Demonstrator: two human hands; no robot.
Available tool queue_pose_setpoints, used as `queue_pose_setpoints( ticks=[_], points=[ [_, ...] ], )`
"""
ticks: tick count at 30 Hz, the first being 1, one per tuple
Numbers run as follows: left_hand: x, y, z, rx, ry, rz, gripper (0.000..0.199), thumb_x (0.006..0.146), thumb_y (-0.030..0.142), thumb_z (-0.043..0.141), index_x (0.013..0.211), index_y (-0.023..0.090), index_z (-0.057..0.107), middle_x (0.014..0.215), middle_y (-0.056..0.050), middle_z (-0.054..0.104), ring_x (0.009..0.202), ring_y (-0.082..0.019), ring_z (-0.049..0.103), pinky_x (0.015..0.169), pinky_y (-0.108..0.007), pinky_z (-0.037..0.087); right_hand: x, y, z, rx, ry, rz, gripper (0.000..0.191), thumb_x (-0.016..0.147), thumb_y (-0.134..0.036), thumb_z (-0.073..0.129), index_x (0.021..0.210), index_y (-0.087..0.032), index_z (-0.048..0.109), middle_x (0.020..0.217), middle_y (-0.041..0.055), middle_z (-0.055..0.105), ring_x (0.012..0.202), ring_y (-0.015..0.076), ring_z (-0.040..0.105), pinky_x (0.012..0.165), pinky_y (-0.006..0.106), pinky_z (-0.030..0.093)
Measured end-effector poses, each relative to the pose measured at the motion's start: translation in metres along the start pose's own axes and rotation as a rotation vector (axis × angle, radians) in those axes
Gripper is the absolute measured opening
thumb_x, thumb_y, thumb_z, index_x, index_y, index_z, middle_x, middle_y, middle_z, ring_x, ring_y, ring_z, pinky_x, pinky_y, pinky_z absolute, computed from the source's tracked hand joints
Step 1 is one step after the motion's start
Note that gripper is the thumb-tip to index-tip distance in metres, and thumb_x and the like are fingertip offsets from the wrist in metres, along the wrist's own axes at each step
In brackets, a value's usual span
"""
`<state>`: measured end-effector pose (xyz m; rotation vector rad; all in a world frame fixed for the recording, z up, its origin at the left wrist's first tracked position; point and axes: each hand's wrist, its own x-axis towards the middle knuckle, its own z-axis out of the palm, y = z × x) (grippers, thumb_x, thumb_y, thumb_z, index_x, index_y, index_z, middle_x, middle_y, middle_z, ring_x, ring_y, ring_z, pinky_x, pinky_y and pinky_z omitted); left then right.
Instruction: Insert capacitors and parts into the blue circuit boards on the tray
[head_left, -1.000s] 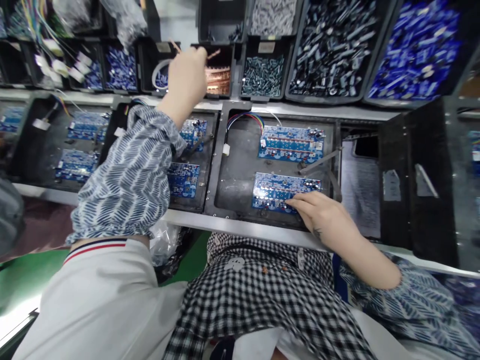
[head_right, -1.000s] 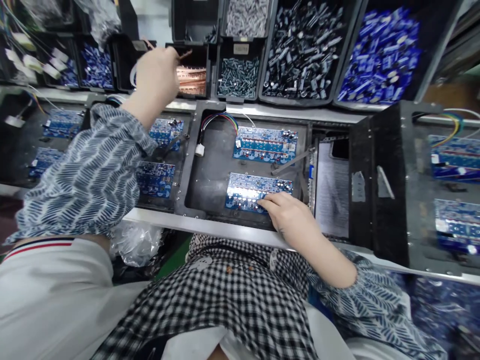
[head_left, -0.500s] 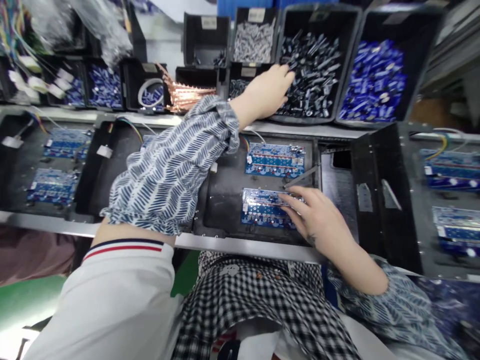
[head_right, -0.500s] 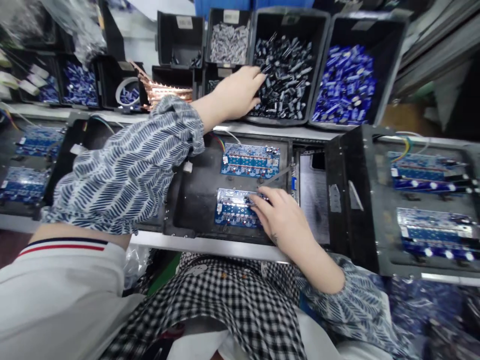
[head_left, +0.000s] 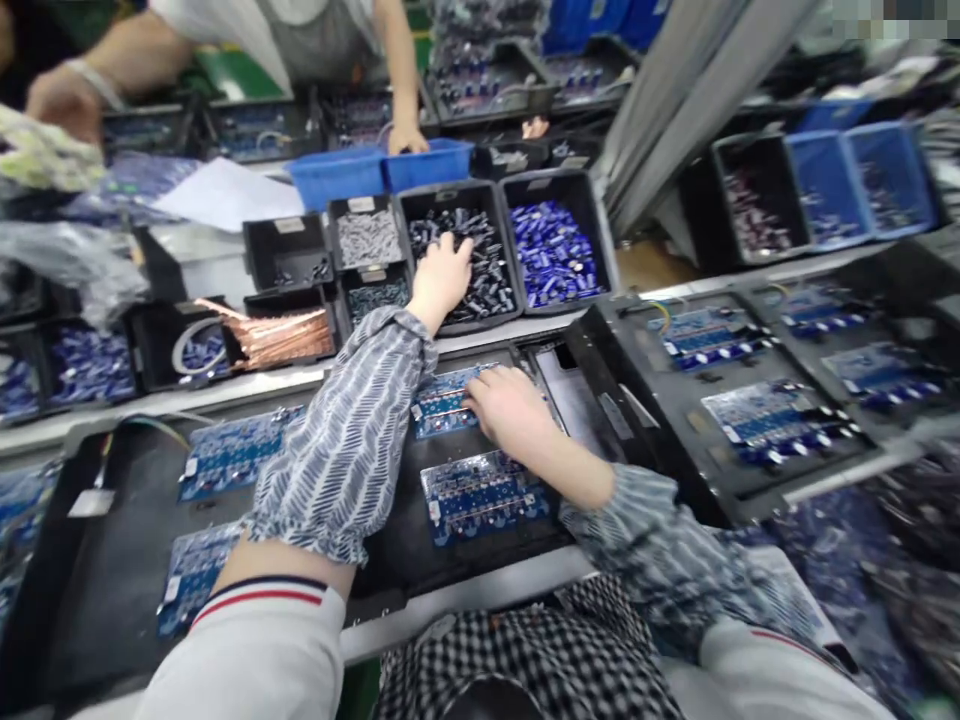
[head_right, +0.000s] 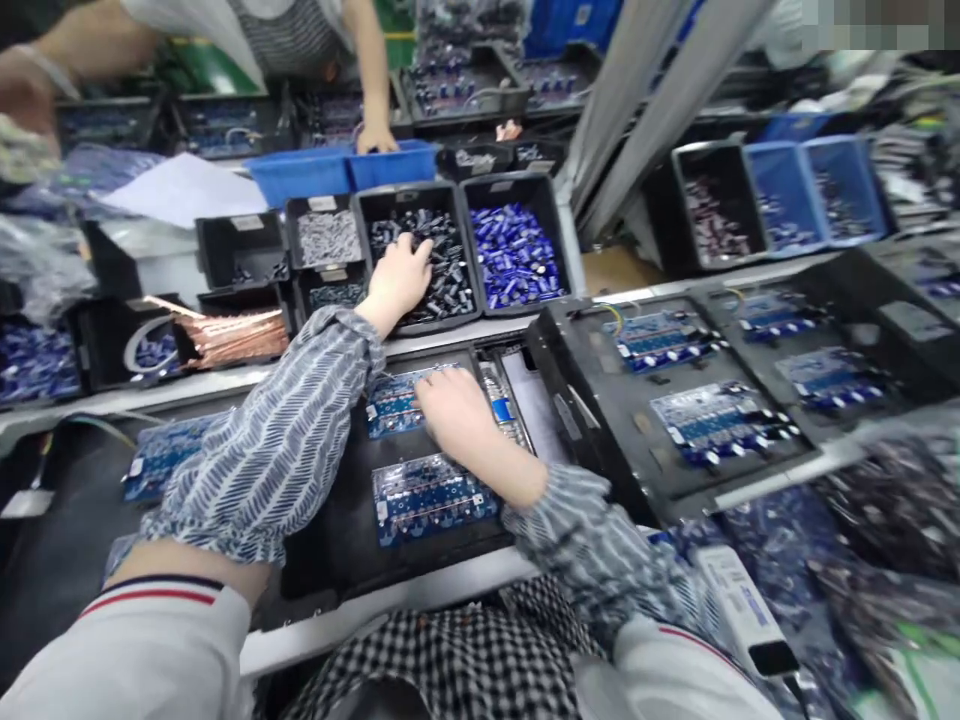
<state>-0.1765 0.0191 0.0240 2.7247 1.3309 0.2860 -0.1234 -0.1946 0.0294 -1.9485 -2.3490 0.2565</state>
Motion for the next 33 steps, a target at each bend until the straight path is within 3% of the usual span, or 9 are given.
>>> queue_pose_setpoints(
  ticks=[3, 5, 8, 13, 19, 23, 28, 31, 33],
  points=[
    [0.002, -0.002, -0.002, -0.013, 0.028, -0.025, 0.048, 0.105, 0.023, 0.034, 0.147, 0.016, 0.055, 0.146, -0.022, 0.05, 0.125, -0.036, 0.055, 0.102, -0.043, 0.047, 0.028, 0.001, -0.008, 0.008, 0.004, 0.148, 0.026, 0.104, -0.026, 0.051, 0.11, -0.013, 0.072, 0.11, 0.0178, 0.072, 0.105, 0.0306, 0.062, 0.088, 0.042, 0.046],
    [0.003, -0.004, -0.003, -0.016, 0.044, -0.041, 0.046, 0.105, 0.024, 0.033, 0.142, 0.017, 0.059, 0.14, -0.02, 0.055, 0.122, -0.034, 0.057, 0.102, -0.04, 0.046, 0.021, 0.006, -0.012, 0.011, 0.047, 0.195, 0.032, 0.103, -0.027, 0.054, 0.127, -0.011, 0.066, 0.119, 0.019, 0.07, 0.109, 0.032, 0.061, 0.089, 0.044, 0.047],
    [0.004, -0.007, -0.006, -0.038, 0.049, -0.042, 0.045, 0.106, 0.027, 0.032, 0.138, 0.019, 0.062, 0.133, -0.018, 0.06, 0.117, -0.032, 0.061, 0.1, -0.038, 0.047, -0.026, 0.013, -0.012, 0.126, 0.186, 0.127, 0.042, 0.102, -0.035, 0.057, 0.138, -0.014, 0.06, 0.123, 0.0159, 0.07, 0.111, 0.0307, 0.061, 0.092, 0.044, 0.049],
    [0.006, -0.006, -0.014, -0.068, 0.051, 0.0, 0.044, 0.104, 0.024, 0.035, 0.136, 0.016, 0.065, 0.133, -0.017, 0.061, 0.118, -0.033, 0.062, 0.103, -0.039, 0.046, -0.117, 0.018, 0.016, 0.283, 0.362, 0.065, 0.019, 0.103, -0.029, 0.054, 0.106, -0.022, 0.071, 0.106, 0.0085, 0.075, 0.101, 0.0237, 0.067, 0.092, 0.043, 0.051],
    [0.009, -0.006, -0.026, -0.06, 0.07, -0.064, 0.044, 0.101, 0.021, 0.035, 0.134, 0.015, 0.065, 0.136, -0.02, 0.059, 0.12, -0.035, 0.062, 0.107, -0.045, 0.046, -0.174, 0.031, 0.047, 0.284, 0.646, 0.301, 0.024, 0.103, -0.03, 0.05, 0.119, -0.022, 0.066, 0.114, 0.0131, 0.074, 0.107, 0.0262, 0.071, 0.092, 0.046, 0.059],
    [0.004, -0.006, -0.037, -0.066, 0.103, -0.14, 0.042, 0.102, 0.025, 0.037, 0.133, 0.013, 0.064, 0.133, -0.02, 0.063, 0.126, -0.035, 0.059, 0.11, -0.044, 0.045, -0.189, 0.045, 0.059, 0.321, 0.564, 0.45, 0.034, 0.102, -0.035, 0.05, 0.131, -0.019, 0.059, 0.125, 0.0175, 0.071, 0.115, 0.0285, 0.071, 0.096, 0.047, 0.061],
    [-0.03, 0.027, -0.046, -0.293, 0.057, -0.088, 0.031, 0.102, 0.031, 0.042, 0.115, 0.016, 0.066, 0.111, -0.013, 0.071, 0.108, -0.028, 0.066, 0.099, -0.037, 0.051, -0.184, 0.053, 0.071, 0.361, 0.522, 0.539, 0.043, 0.103, -0.04, 0.048, 0.137, -0.014, 0.057, 0.141, 0.0223, 0.063, 0.127, 0.0308, 0.065, 0.108, 0.051, 0.055],
    [-0.071, 0.058, -0.05, -0.548, -0.114, 0.034, 0.025, 0.099, 0.033, 0.047, 0.103, 0.016, 0.065, 0.087, -0.006, 0.067, 0.081, -0.02, 0.063, 0.077, -0.028, 0.052, -0.183, 0.055, 0.074, 0.405, 0.539, 0.537, 0.045, 0.103, -0.042, 0.048, 0.138, -0.015, 0.058, 0.142, 0.0206, 0.062, 0.13, 0.0301, 0.063, 0.114, 0.051, 0.05],
    [-0.101, 0.073, -0.054, -0.734, -0.252, 0.048, 0.026, 0.097, 0.038, 0.049, 0.1, 0.016, 0.063, 0.074, -0.001, 0.058, 0.064, -0.014, 0.053, 0.06, -0.023, 0.045, -0.183, 0.057, 0.076, 0.432, 0.551, 0.533, 0.046, 0.103, -0.044, 0.048, 0.138, -0.017, 0.058, 0.142, 0.0195, 0.062, 0.132, 0.0303, 0.062, 0.116, 0.052, 0.047]
  ],
)
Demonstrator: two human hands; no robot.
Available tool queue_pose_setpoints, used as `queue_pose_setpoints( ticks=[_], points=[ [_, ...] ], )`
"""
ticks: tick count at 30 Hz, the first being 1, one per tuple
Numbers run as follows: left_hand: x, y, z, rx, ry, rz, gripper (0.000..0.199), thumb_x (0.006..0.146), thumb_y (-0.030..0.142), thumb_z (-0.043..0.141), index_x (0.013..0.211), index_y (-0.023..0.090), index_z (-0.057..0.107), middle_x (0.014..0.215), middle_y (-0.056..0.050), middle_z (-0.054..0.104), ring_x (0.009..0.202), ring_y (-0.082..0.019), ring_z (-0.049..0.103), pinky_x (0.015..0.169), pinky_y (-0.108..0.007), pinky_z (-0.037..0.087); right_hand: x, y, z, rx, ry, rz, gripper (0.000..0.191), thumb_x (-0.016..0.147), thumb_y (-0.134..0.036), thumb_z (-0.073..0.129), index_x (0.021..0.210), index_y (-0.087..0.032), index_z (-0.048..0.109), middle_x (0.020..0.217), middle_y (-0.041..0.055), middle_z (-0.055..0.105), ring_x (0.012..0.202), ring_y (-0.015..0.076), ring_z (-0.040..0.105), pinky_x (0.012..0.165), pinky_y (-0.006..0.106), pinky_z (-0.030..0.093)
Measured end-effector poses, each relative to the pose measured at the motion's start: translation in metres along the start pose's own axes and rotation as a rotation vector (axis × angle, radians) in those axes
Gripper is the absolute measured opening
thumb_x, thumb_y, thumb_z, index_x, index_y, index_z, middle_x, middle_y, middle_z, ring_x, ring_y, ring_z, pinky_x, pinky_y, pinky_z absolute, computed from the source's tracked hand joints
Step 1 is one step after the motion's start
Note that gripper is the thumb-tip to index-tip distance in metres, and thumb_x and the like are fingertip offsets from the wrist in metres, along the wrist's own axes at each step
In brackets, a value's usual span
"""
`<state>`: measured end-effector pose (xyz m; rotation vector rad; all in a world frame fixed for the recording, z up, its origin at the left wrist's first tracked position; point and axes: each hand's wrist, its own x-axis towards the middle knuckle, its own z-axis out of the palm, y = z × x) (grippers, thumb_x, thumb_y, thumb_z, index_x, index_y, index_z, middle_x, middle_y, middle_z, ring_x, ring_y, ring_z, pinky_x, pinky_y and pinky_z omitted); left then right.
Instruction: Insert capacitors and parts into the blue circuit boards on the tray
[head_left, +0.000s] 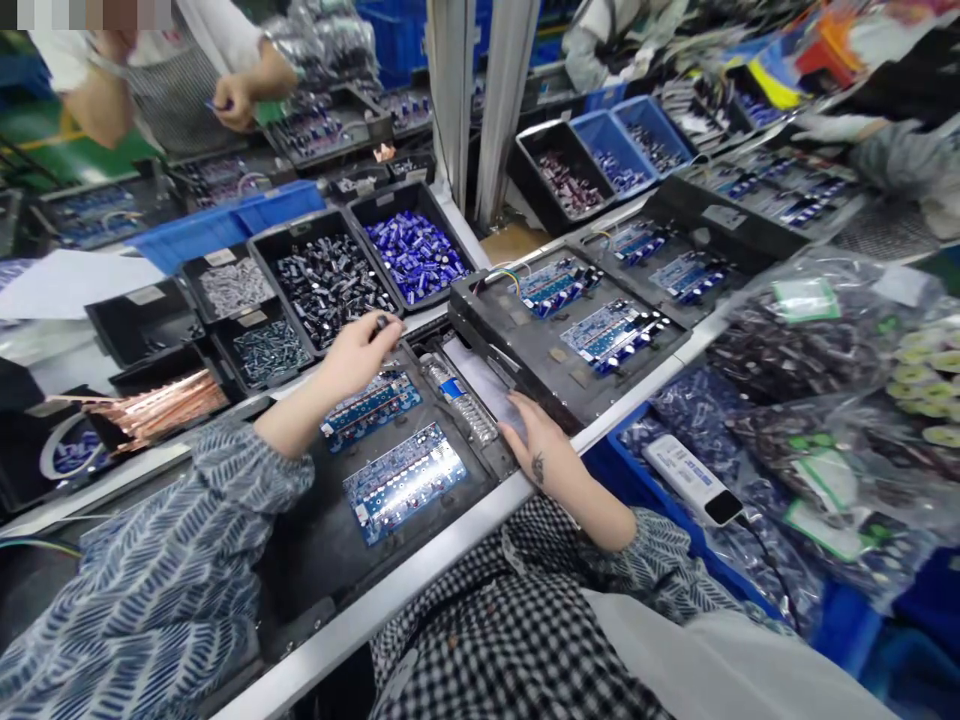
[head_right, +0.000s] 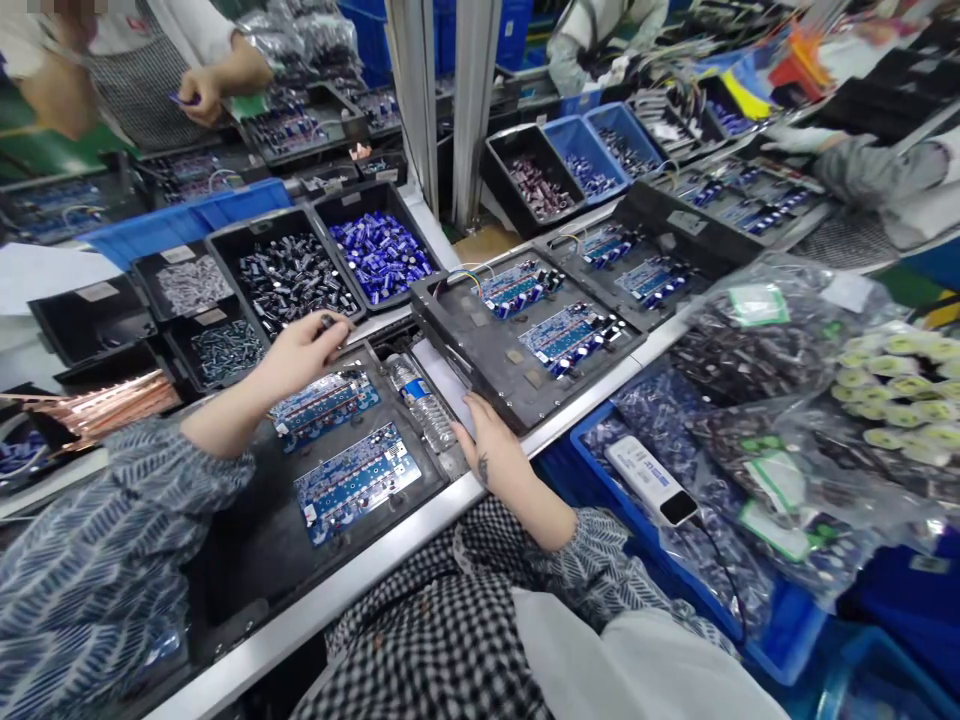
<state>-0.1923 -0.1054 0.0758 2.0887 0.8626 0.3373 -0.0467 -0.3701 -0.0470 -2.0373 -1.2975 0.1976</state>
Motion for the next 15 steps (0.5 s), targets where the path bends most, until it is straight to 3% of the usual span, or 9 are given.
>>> queue_pose_setpoints(
  ticks=[4, 8, 12, 15],
  points=[
    [-0.053, 0.011, 0.01, -0.348, -0.195, -0.126, 0.038, 0.089, 0.053, 0.061, 0.096, 0.017, 0.058, 0.067, 0.005, 0.042, 0.051, -0.008, 0.036, 0.045, -0.017, 0.03, 0.001, 0.002, -0.001, 0.04, 0.012, 0.007, 0.047, 0.102, -0.046, 0.048, 0.139, -0.019, 0.06, 0.142, 0.0174, 0.063, 0.133, 0.0302, 0.061, 0.118, 0.052, 0.046],
    [-0.093, 0.009, 0.012, -0.547, -0.258, -0.244, 0.054, 0.079, 0.065, 0.073, 0.096, 0.017, 0.055, 0.07, 0.007, 0.038, 0.051, -0.006, 0.033, 0.044, -0.013, 0.024, 0.005, 0.002, -0.003, 0.053, 0.014, -0.013, 0.05, 0.102, -0.049, 0.047, 0.136, -0.016, 0.062, 0.14, 0.0188, 0.065, 0.131, 0.0305, 0.062, 0.116, 0.051, 0.048],
    [-0.115, 0.003, 0.026, -0.651, -0.306, -0.249, 0.054, 0.082, 0.067, 0.071, 0.097, 0.018, 0.053, 0.071, 0.007, 0.037, 0.051, -0.005, 0.031, 0.043, -0.013, 0.023, 0.007, 0.006, -0.003, 0.031, 0.044, -0.028, 0.049, 0.102, -0.051, 0.046, 0.131, -0.016, 0.065, 0.134, 0.018, 0.069, 0.126, 0.03, 0.066, 0.112, 0.05, 0.052],
    [-0.121, 0.0, 0.039, -0.665, -0.312, -0.175, 0.039, 0.093, 0.056, 0.062, 0.1, 0.019, 0.053, 0.072, 0.006, 0.043, 0.05, -0.006, 0.03, 0.044, -0.016, 0.026, 0.004, 0.011, -0.003, 0.0, 0.085, -0.044, 0.047, 0.1, -0.053, 0.049, 0.125, -0.018, 0.068, 0.129, 0.0182, 0.071, 0.122, 0.0313, 0.068, 0.108, 0.053, 0.054]
  ],
)
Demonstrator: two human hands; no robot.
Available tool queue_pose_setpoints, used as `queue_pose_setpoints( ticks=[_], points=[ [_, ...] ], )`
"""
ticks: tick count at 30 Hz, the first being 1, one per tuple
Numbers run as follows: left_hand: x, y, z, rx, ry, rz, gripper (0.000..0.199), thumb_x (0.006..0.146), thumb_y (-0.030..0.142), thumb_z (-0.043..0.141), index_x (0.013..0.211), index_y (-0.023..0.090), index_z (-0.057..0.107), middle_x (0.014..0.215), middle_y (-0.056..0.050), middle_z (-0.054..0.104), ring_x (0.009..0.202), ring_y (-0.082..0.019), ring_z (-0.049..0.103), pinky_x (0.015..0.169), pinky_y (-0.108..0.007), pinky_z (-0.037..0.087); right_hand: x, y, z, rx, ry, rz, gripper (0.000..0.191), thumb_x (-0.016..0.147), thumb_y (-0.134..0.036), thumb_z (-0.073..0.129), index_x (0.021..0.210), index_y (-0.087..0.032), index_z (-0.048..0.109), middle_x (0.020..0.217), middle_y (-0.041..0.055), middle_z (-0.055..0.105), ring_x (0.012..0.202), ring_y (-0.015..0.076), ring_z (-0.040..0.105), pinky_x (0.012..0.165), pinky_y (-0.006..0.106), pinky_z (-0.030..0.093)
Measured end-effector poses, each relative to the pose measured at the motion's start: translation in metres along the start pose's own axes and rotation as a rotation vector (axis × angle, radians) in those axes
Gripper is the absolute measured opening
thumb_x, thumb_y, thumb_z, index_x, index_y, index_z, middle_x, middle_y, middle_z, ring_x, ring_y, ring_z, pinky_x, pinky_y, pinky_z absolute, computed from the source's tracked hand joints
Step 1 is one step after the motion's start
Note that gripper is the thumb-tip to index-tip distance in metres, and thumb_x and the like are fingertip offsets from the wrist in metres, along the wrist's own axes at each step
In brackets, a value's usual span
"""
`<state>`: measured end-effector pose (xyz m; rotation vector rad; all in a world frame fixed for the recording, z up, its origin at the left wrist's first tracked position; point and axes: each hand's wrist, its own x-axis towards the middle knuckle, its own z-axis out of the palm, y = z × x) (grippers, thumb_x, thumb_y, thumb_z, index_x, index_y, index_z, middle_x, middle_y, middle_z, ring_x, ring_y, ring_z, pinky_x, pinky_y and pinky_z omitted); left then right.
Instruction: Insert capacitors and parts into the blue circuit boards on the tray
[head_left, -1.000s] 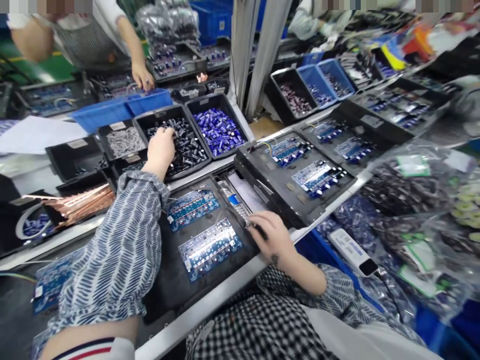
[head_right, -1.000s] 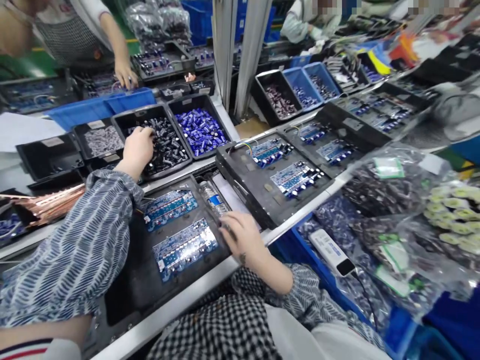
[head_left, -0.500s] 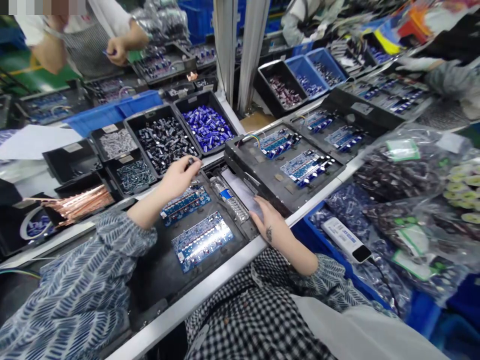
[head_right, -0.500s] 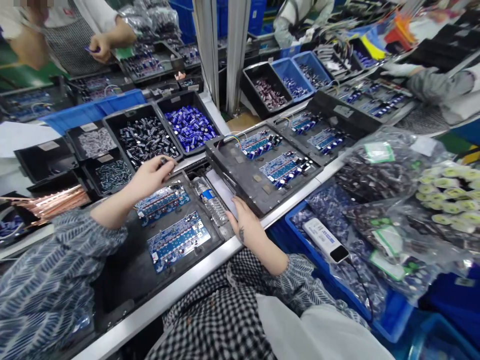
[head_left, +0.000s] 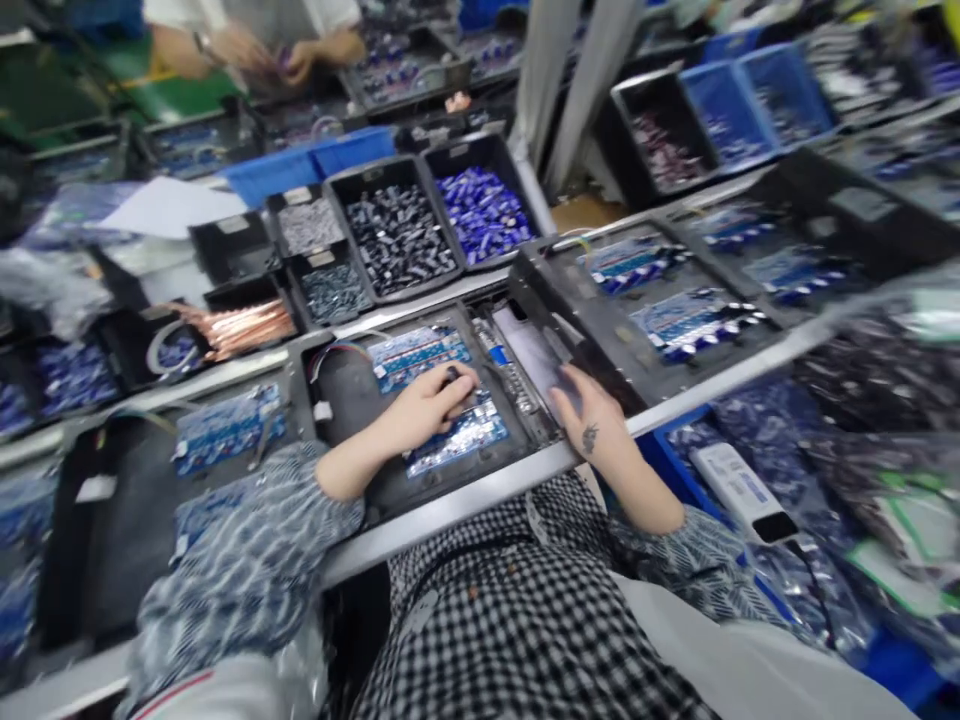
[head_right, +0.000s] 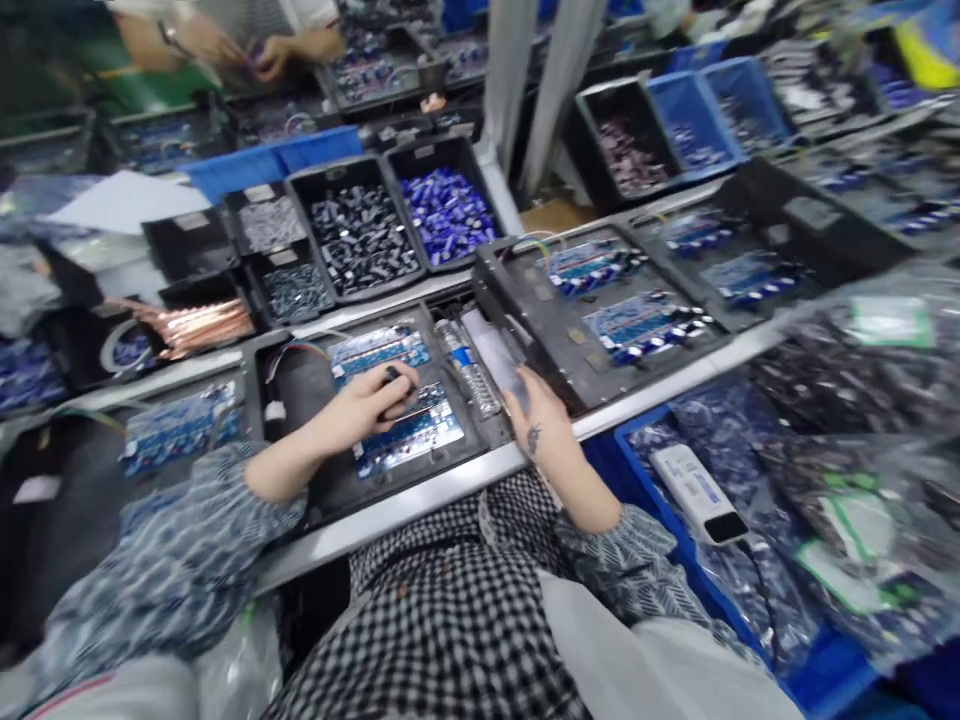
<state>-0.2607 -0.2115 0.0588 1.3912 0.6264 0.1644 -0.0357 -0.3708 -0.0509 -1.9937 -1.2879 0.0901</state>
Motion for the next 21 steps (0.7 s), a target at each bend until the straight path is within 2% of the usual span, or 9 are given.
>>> queue_pose_setpoints(
  ticks=[3, 5, 7, 9, 12, 15, 17, 19, 21],
  points=[
    [0.004, -0.007, 0.004, 0.178, 0.028, 0.152, 0.022, 0.101, 0.038, 0.053, 0.101, 0.016, 0.058, 0.079, 0.001, 0.057, 0.058, -0.008, 0.045, 0.057, -0.02, 0.041, -0.001, -0.008, -0.008, 0.044, -0.02, -0.071, 0.04, 0.097, -0.051, 0.056, 0.116, -0.019, 0.07, 0.122, 0.0178, 0.073, 0.115, 0.0323, 0.07, 0.103, 0.055, 0.056],
    [0.008, -0.009, 0.007, 0.331, 0.055, 0.26, 0.018, 0.104, 0.029, 0.051, 0.099, 0.015, 0.061, 0.089, -0.002, 0.065, 0.076, -0.012, 0.058, 0.077, -0.024, 0.049, 0.003, -0.024, -0.018, 0.143, -0.064, -0.129, 0.032, 0.097, -0.045, 0.058, 0.116, -0.021, 0.07, 0.118, 0.0153, 0.073, 0.107, 0.0297, 0.072, 0.095, 0.051, 0.06],
    [0.011, -0.011, 0.01, 0.483, 0.072, 0.328, 0.016, 0.105, 0.023, 0.05, 0.102, 0.014, 0.063, 0.102, -0.006, 0.069, 0.098, -0.017, 0.064, 0.095, -0.03, 0.048, 0.013, -0.047, -0.027, 0.239, -0.101, -0.19, 0.028, 0.097, -0.039, 0.06, 0.12, -0.024, 0.069, 0.12, 0.0134, 0.071, 0.103, 0.0266, 0.072, 0.088, 0.045, 0.062],
    [0.012, -0.012, 0.014, 0.641, 0.092, 0.336, 0.017, 0.105, 0.02, 0.049, 0.11, 0.012, 0.063, 0.114, -0.011, 0.069, 0.111, -0.021, 0.064, 0.103, -0.035, 0.046, 0.026, -0.072, -0.028, 0.288, -0.138, -0.265, 0.029, 0.096, -0.035, 0.064, 0.123, -0.025, 0.068, 0.12, 0.0122, 0.068, 0.095, 0.0237, 0.072, 0.081, 0.042, 0.063],
    [0.01, -0.013, 0.014, 0.774, 0.116, 0.261, 0.022, 0.104, 0.015, 0.048, 0.119, 0.009, 0.062, 0.122, -0.015, 0.067, 0.119, -0.026, 0.062, 0.106, -0.04, 0.046, 0.044, -0.099, -0.015, 0.316, -0.205, -0.347, 0.028, 0.092, -0.036, 0.07, 0.118, -0.024, 0.07, 0.114, 0.0098, 0.069, 0.084, 0.0206, 0.07, 0.075, 0.04, 0.063],
    [0.001, -0.013, 0.009, 0.719, 0.137, 0.2, 0.026, 0.102, 0.01, 0.047, 0.125, 0.008, 0.061, 0.127, -0.016, 0.066, 0.121, -0.025, 0.061, 0.106, -0.04, 0.046, 0.053, -0.112, 0.002, 0.372, -0.223, -0.404, 0.014, 0.09, -0.034, 0.072, 0.102, -0.026, 0.072, 0.105, 0.0071, 0.072, 0.091, 0.0231, 0.071, 0.083, 0.044, 0.062],
    [-0.006, -0.012, 0.005, 0.574, 0.14, 0.158, 0.021, 0.102, 0.015, 0.052, 0.119, 0.011, 0.063, 0.119, -0.011, 0.068, 0.111, -0.022, 0.063, 0.1, -0.036, 0.048, 0.061, -0.114, 0.007, 0.468, -0.232, -0.399, 0.008, 0.09, -0.033, 0.072, 0.095, -0.026, 0.071, 0.104, 0.0063, 0.074, 0.1, 0.0245, 0.072, 0.09, 0.045, 0.061],
    [-0.011, -0.01, 0.001, 0.322, 0.09, 0.047, 0.016, 0.103, 0.026, 0.055, 0.107, 0.013, 0.065, 0.098, -0.005, 0.068, 0.088, -0.016, 0.063, 0.082, -0.029, 0.051, 0.075, -0.112, 0.012, 0.563, -0.242, -0.297, 0.01, 0.092, -0.034, 0.069, 0.096, -0.026, 0.067, 0.104, 0.006, 0.076, 0.096, 0.0235, 0.073, 0.085, 0.042, 0.061],
    [-0.01, -0.009, -0.001, 0.018, 0.031, -0.096, 0.022, 0.103, 0.034, 0.055, 0.097, 0.015, 0.063, 0.083, -0.001, 0.062, 0.068, -0.01, 0.053, 0.064, -0.021, 0.044, 0.096, -0.105, 0.02, 0.56, -0.237, -0.174, 0.014, 0.092, -0.037, 0.068, 0.099, -0.025, 0.064, 0.094, 0.0049, 0.076, 0.078, 0.0211, 0.073, 0.07, 0.038, 0.06]
  ],
)
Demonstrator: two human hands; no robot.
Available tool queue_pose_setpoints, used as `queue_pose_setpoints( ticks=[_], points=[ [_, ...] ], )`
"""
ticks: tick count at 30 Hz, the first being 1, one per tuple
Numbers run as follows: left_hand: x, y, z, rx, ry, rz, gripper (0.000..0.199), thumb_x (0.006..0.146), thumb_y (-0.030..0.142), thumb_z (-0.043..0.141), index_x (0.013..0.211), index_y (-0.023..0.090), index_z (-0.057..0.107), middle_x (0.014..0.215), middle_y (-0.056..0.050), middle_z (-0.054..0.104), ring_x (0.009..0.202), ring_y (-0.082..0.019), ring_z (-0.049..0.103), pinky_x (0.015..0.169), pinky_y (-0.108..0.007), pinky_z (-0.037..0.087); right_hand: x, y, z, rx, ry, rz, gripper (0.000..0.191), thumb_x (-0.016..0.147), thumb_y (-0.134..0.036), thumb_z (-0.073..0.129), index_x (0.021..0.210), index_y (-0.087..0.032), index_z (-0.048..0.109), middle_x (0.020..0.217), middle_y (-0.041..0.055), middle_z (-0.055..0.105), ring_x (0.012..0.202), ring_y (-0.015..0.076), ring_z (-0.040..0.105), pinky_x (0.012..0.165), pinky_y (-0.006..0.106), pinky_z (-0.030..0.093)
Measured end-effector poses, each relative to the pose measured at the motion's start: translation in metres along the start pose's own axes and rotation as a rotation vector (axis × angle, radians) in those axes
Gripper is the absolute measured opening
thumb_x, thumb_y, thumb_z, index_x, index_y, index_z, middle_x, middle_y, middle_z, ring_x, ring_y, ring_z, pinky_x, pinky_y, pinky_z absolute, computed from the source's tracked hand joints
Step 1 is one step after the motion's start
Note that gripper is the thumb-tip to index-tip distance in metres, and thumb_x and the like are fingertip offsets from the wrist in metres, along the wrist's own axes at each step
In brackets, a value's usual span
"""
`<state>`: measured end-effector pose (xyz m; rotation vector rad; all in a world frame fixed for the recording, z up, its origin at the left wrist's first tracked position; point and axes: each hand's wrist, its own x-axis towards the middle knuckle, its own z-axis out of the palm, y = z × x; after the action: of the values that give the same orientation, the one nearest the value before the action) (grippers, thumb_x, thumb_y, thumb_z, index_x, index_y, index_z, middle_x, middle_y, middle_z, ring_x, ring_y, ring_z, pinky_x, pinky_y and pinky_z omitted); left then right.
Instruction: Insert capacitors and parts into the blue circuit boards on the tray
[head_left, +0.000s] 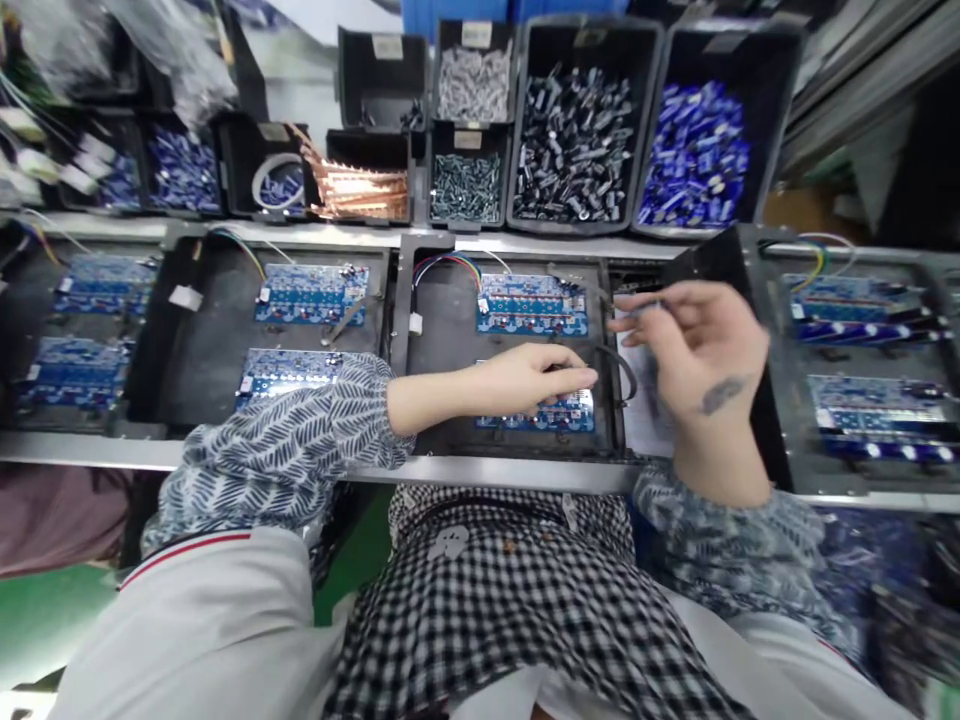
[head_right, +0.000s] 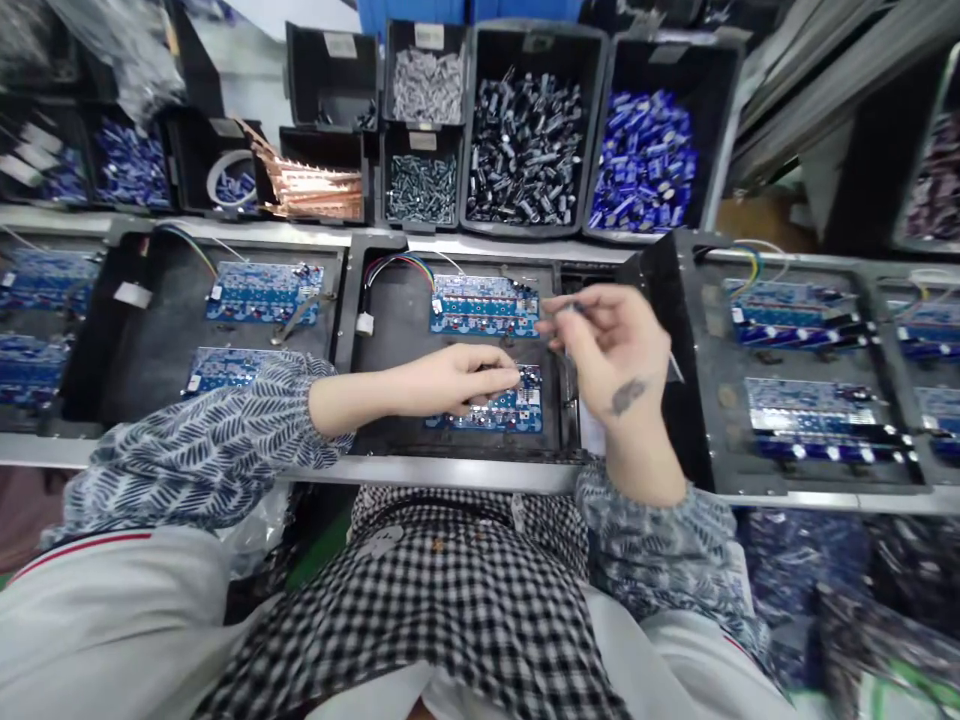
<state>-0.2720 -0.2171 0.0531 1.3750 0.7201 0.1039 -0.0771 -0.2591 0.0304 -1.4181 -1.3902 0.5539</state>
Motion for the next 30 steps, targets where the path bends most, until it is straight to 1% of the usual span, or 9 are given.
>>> queue_pose_setpoints(
  ticks=[2, 4, 7, 10, 13, 18, 24, 28, 30],
  points=[
    [0.005, -0.002, -0.002, -0.242, -0.027, -0.1, 0.023, 0.104, 0.034, 0.055, 0.092, 0.015, 0.061, 0.084, 0.0, 0.062, 0.061, -0.006, 0.045, 0.054, -0.017, 0.036, 0.022, 0.017, 0.001, -0.171, -0.055, 0.001, 0.017, 0.088, -0.04, 0.071, 0.094, -0.024, 0.067, 0.08, 0.0035, 0.073, 0.068, 0.021, 0.069, 0.066, 0.039, 0.058],
    [0.013, -0.007, -0.003, -0.383, -0.008, -0.132, 0.022, 0.103, 0.031, 0.057, 0.089, 0.014, 0.059, 0.091, -0.001, 0.064, 0.061, -0.005, 0.042, 0.051, -0.015, 0.03, 0.039, 0.036, 0.004, -0.405, -0.216, -0.104, 0.014, 0.089, -0.038, 0.07, 0.089, -0.024, 0.072, 0.085, 0.0069, 0.074, 0.077, 0.0243, 0.069, 0.077, 0.043, 0.058],
    [0.02, -0.015, -0.005, -0.458, -0.011, -0.13, 0.021, 0.101, 0.028, 0.06, 0.086, 0.014, 0.058, 0.088, 0.0, 0.06, 0.06, -0.004, 0.04, 0.049, -0.014, 0.027, 0.05, 0.058, 0.009, -0.639, -0.388, -0.216, 0.021, 0.095, -0.03, 0.058, 0.093, -0.022, 0.078, 0.103, 0.0111, 0.077, 0.095, 0.0288, 0.069, 0.09, 0.047, 0.054],
    [0.021, -0.02, -0.007, -0.439, -0.007, -0.11, 0.026, 0.102, 0.03, 0.059, 0.082, 0.014, 0.056, 0.076, 0.003, 0.049, 0.06, -0.005, 0.039, 0.049, -0.014, 0.028, 0.05, 0.068, 0.011, -0.753, -0.434, -0.212, 0.027, 0.098, -0.028, 0.052, 0.096, -0.023, 0.078, 0.107, 0.0102, 0.077, 0.098, 0.0305, 0.065, 0.091, 0.05, 0.051],
    [0.019, -0.018, -0.008, -0.397, 0.014, -0.116, 0.027, 0.104, 0.032, 0.055, 0.085, 0.014, 0.057, 0.072, 0.004, 0.042, 0.06, -0.007, 0.039, 0.05, -0.016, 0.03, 0.049, 0.069, 0.011, -0.77, -0.428, -0.201, 0.028, 0.1, -0.033, 0.052, 0.092, -0.026, 0.077, 0.106, 0.0079, 0.077, 0.098, 0.0308, 0.062, 0.089, 0.051, 0.048],
    [0.018, -0.016, -0.008, -0.201, 0.061, -0.091, 0.012, 0.101, 0.02, 0.052, 0.102, 0.015, 0.063, 0.074, 0.004, 0.047, 0.064, -0.01, 0.044, 0.06, -0.021, 0.039, 0.05, 0.062, 0.012, -0.791, -0.455, -0.21, 0.033, 0.103, -0.035, 0.047, 0.089, -0.025, 0.076, 0.107, 0.0092, 0.076, 0.101, 0.0316, 0.06, 0.091, 0.054, 0.047],
    [0.025, -0.032, -0.008, 0.121, 0.165, 0.203, 0.031, 0.095, 0.028, 0.065, 0.07, 0.017, 0.052, 0.07, 0.003, 0.05, 0.071, -0.013, 0.047, 0.07, -0.027, 0.034, 0.051, 0.061, 0.016, -0.813, -0.452, -0.258, 0.027, 0.101, -0.035, 0.051, 0.095, -0.024, 0.075, 0.099, 0.0105, 0.076, 0.102, 0.033, 0.062, 0.09, 0.055, 0.048],
    [0.027, -0.04, -0.007, 0.228, 0.233, 0.278, 0.031, 0.093, 0.028, 0.068, 0.071, 0.017, 0.05, 0.07, 0.004, 0.052, 0.071, -0.013, 0.048, 0.07, -0.027, 0.031, 0.036, 0.044, 0.013, -0.65, -0.386, -0.221, 0.032, 0.096, -0.035, 0.058, 0.122, -0.021, 0.072, 0.115, 0.0128, 0.074, 0.101, 0.0316, 0.064, 0.094, 0.053, 0.051],
    [0.027, -0.041, -0.007, 0.239, 0.243, 0.281, 0.031, 0.093, 0.027, 0.069, 0.071, 0.017, 0.049, 0.07, 0.003, 0.052, 0.071, -0.013, 0.048, 0.07, -0.027, 0.031, 0.023, 0.029, 0.006, -0.508, -0.375, -0.189, 0.036, 0.094, -0.039, 0.061, 0.124, -0.021, 0.07, 0.12, 0.0125, 0.072, 0.095, 0.0269, 0.066, 0.089, 0.047, 0.055]
  ],
)
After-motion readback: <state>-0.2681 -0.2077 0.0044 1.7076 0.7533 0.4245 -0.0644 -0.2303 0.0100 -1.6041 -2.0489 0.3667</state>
